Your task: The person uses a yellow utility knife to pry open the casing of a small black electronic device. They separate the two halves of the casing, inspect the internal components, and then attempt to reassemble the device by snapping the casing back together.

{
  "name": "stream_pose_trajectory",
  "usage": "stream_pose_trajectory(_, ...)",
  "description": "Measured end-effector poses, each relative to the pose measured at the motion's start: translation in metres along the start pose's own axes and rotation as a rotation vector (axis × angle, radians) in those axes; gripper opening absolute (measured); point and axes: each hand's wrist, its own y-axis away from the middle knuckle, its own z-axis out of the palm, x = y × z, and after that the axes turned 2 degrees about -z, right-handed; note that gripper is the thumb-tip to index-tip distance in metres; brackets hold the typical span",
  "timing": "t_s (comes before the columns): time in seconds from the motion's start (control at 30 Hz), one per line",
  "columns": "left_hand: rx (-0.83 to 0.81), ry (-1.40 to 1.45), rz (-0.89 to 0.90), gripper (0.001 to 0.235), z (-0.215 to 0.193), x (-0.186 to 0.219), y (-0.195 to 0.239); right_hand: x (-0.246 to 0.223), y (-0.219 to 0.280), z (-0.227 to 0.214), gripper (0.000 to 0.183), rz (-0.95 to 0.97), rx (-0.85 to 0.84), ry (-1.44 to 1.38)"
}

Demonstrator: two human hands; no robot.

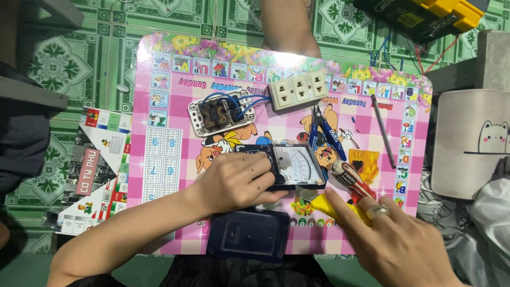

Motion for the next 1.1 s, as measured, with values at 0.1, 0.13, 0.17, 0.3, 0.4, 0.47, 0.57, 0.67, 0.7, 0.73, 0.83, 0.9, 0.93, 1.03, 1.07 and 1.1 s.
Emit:
stream_pose_trajectory(0.1, 0.012, -0.020, 0.046, 0.044, 0.004, 0.003, 0.003, -0.011, -0.001, -0.004, 0.054, 0.099, -0.040, -0.014)
stream_pose_trajectory(0.13, 0.034, -0.050, 0.068, 0.043, 0.006, 0.005, 0.003, -0.013, 0.000, -0.005, 0.051, 0.107, -0.001, 0.001)
stream_pose_trajectory(0.17, 0.057, -0.081, 0.090, 0.043, 0.008, 0.006, 0.004, -0.015, 0.000, -0.006, 0.047, 0.115, 0.039, 0.018)
stream_pose_trajectory(0.3, 0.073, -0.053, 0.049, 0.043, 0.008, 0.005, 0.001, -0.023, -0.005, -0.012, 0.046, -0.017, 0.168, 0.127)
stream_pose_trajectory(0.4, 0.094, -0.052, 0.040, 0.044, 0.010, 0.005, 0.002, -0.032, -0.007, -0.006, 0.039, 0.046, 0.263, 0.119)
stream_pose_trajectory(0.47, 0.134, 0.015, 0.030, 0.043, 0.012, 0.005, 0.001, -0.038, -0.006, 0.000, 0.033, 0.111, 0.316, 0.124)
stream_pose_trajectory(0.57, 0.117, -0.031, 0.002, 0.046, 0.014, 0.003, 0.002, -0.045, -0.009, 0.007, 0.029, 0.183, 0.377, 0.151)
stream_pose_trajectory(0.67, 0.103, -0.032, -0.015, 0.045, 0.012, 0.001, 0.002, -0.045, -0.010, 0.009, 0.031, 0.207, 0.345, 0.148)
stream_pose_trajectory(0.7, 0.104, -0.033, -0.013, 0.045, 0.016, 0.004, 0.004, -0.040, -0.008, 0.016, 0.031, 0.208, 0.346, 0.149)
stream_pose_trajectory(0.73, 0.114, -0.007, 0.003, 0.039, 0.019, 0.008, 0.006, -0.033, -0.007, 0.023, 0.030, 0.270, 0.365, 0.267)
stream_pose_trajectory(0.83, 0.099, 0.028, 0.017, 0.037, 0.022, 0.015, 0.009, -0.016, 0.000, 0.022, 0.034, 0.366, 0.356, 0.265)
stream_pose_trajectory(0.9, 0.084, 0.039, -0.007, 0.038, 0.023, 0.014, 0.009, -0.012, 0.009, 0.015, 0.038, 0.376, 0.319, 0.145)
stream_pose_trajectory(0.93, 0.102, 0.018, -0.006, 0.044, 0.023, 0.010, 0.008, -0.012, 0.014, 0.011, 0.038, 0.396, 0.303, -0.007)
stream_pose_trajectory(1.03, 0.104, 0.010, -0.015, 0.050, 0.019, 0.008, 0.006, -0.008, 0.023, 0.007, 0.043, 0.386, 0.215, -0.354)
stream_pose_trajectory(1.07, 0.096, 0.020, -0.035, 0.048, 0.018, 0.009, 0.005, -0.005, 0.026, 0.006, 0.047, 0.339, 0.142, -0.545)
stream_pose_trajectory(1.1, 0.098, 0.020, -0.036, 0.048, 0.017, 0.009, 0.004, -0.006, 0.022, 0.003, 0.047, 0.338, 0.141, -0.544)
